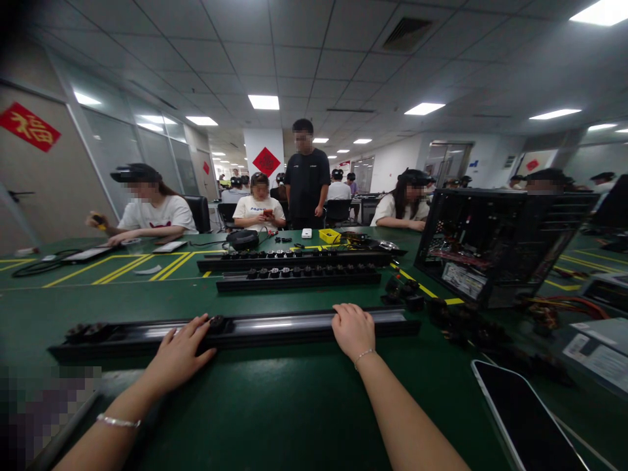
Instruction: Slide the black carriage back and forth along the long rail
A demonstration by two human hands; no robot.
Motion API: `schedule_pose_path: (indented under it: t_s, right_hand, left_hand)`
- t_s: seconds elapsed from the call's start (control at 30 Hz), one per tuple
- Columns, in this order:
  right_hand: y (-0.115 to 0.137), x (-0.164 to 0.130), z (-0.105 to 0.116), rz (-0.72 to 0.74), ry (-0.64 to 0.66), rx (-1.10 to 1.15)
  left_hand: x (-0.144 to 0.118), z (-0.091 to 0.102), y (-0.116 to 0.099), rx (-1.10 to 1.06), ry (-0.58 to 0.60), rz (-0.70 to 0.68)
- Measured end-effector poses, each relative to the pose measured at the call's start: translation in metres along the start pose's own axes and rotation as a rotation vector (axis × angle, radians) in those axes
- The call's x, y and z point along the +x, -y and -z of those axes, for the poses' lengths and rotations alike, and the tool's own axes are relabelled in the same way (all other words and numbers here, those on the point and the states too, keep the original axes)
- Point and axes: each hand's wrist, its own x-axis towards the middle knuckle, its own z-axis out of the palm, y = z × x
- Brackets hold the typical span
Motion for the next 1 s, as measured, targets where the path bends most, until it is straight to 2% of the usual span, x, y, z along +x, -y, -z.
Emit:
schedule_pose_path:
  t_s: [0.47, 0.67, 1.0]
  right_hand:
    - [0.001, -0.001, 0.001, -0.007, 0.002, 0.042]
    - [0.001, -0.001, 0.0, -0.004, -0.001, 0.035]
    - [0.001, -0.001, 0.0, -0.01, -0.004, 0.029]
  left_hand:
    - [-0.001, -0.003, -0.005, 0.025, -0.008, 0.012]
    - [0.0, -0.007, -0.01, 0.019, -0.028, -0.026]
    - [-0.001, -0.001, -0.011, 0.033, -0.037, -0.039]
